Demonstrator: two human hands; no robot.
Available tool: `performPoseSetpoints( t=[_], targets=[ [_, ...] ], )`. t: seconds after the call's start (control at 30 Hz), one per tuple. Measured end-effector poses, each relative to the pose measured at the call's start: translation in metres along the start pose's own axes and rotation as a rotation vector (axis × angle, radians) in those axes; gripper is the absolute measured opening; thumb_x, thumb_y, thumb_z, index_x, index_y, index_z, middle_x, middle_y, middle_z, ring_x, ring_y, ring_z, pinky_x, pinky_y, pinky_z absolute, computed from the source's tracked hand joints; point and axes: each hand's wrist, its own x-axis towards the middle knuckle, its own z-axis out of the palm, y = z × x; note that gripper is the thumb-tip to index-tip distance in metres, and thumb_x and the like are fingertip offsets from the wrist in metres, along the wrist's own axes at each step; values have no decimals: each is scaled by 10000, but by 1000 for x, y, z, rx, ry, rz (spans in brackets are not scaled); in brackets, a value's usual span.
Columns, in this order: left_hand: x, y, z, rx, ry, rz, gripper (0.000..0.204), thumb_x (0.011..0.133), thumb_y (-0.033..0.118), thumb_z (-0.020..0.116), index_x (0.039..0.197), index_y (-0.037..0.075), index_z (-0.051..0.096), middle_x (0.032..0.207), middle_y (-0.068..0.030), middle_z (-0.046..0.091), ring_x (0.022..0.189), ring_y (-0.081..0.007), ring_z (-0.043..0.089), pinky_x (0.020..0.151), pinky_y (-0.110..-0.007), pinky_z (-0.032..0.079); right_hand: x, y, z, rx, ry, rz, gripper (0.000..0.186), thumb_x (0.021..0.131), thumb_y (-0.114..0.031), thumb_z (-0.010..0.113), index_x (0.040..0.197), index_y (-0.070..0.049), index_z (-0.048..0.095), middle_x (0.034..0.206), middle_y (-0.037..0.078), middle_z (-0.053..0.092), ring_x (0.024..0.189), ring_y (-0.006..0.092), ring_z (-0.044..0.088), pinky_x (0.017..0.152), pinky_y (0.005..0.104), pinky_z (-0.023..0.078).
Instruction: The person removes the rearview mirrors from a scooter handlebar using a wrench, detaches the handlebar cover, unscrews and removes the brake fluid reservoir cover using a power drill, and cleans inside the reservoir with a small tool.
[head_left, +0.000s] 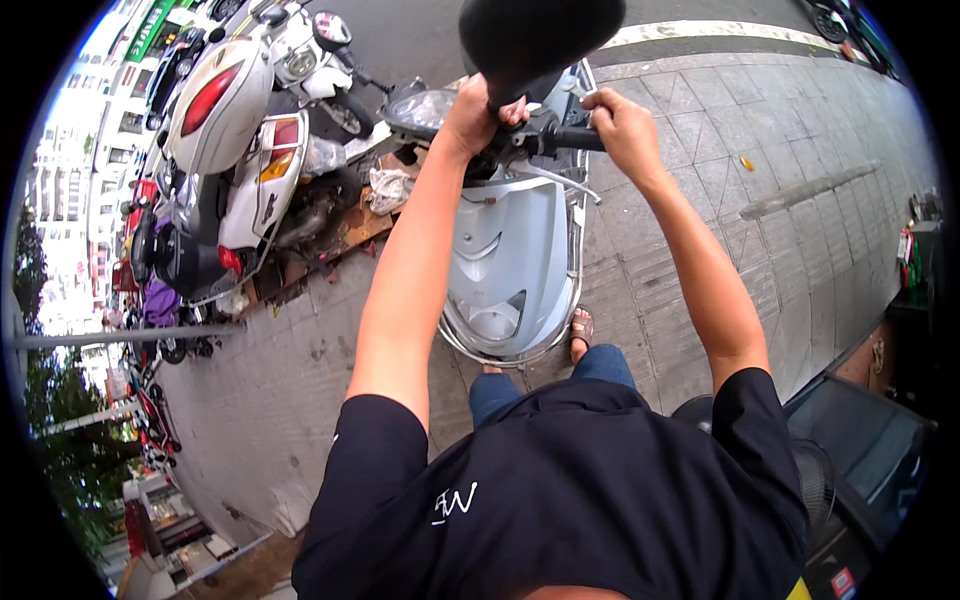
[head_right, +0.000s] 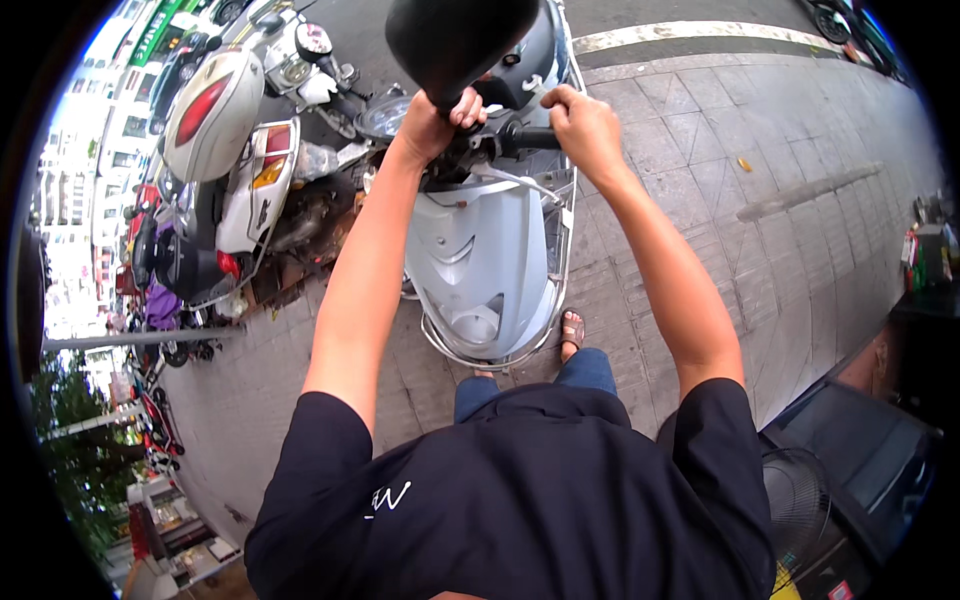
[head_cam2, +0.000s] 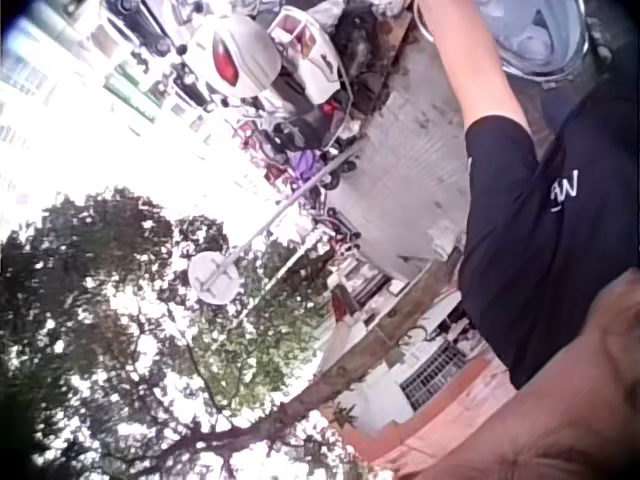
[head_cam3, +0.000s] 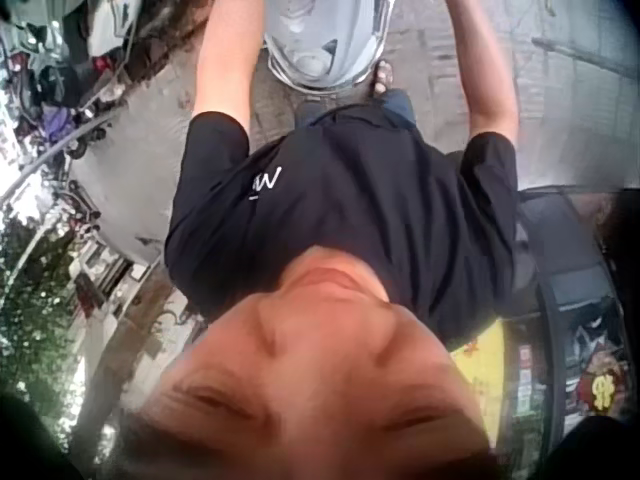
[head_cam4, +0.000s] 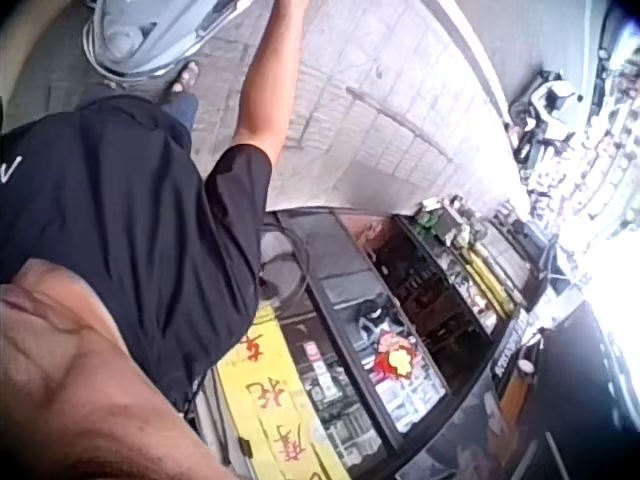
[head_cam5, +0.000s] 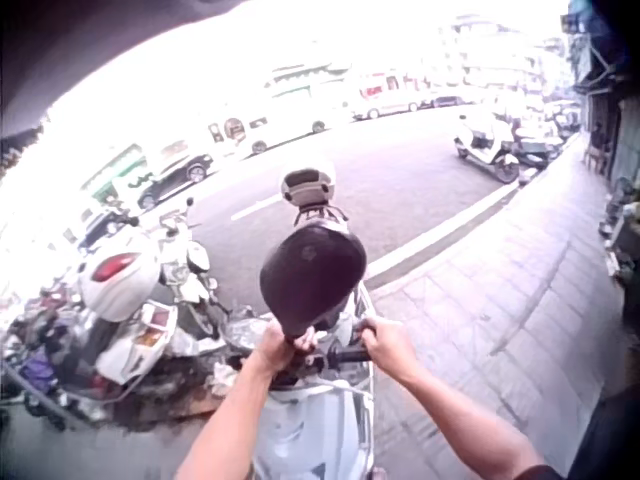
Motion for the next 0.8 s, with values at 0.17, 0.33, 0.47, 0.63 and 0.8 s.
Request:
performPoseSetpoints(
  t=[0.17, 0.33, 0.47, 0.63, 0.8],
  targets=[
    [10, -11, -7, -13, 83, 65, 255, 939, 254, 524, 1032, 42, 631, 715, -16, 586, 614, -118, 547, 633, -287, 456, 10, 14, -6, -33, -88, -34, 244, 865, -192, 499, 987, -135, 701, 809, 114, 700, 776, 282, 678, 728, 379, 507],
    [1, -2, 4, 150, 371, 75, 234, 939, 240, 567, 1061, 46, 615, 801, -16, 632, 624, -79, 561, 548, -221, 438, 10, 9, -14, 6, -123, -43, 284, 855, -188, 500, 1020, -71, 700, 815, 112, 706, 761, 207, 669, 731, 310, 495],
    [-61, -9, -4, 15, 419, 194, 319, 942, 229, 569, 1173, 11, 540, 963, -71, 647, 832, -127, 630, 775, -224, 508, 14, 12, -8, -29, -162, -77, 292, 858, -184, 496, 1033, -69, 700, 843, 117, 697, 764, 202, 642, 758, 298, 482],
    [-147, -82, 21, 43, 770, 31, 231, 948, 176, 535, 1114, 31, 606, 927, -81, 677, 842, -151, 642, 780, -293, 520, 15, 9, -15, -114, -177, -88, 300, 866, -166, 485, 1046, -56, 698, 888, 139, 690, 821, 206, 635, 797, 302, 471],
    [-215, -159, 83, -99, 710, -159, 245, 947, 183, 540, 1126, 27, 597, 940, -67, 664, 815, -119, 623, 759, -273, 516, 11, 6, -17, -114, -196, -80, 288, 866, -138, 480, 1028, -27, 691, 837, 116, 677, 774, 173, 609, 759, 292, 462]
  ],
)
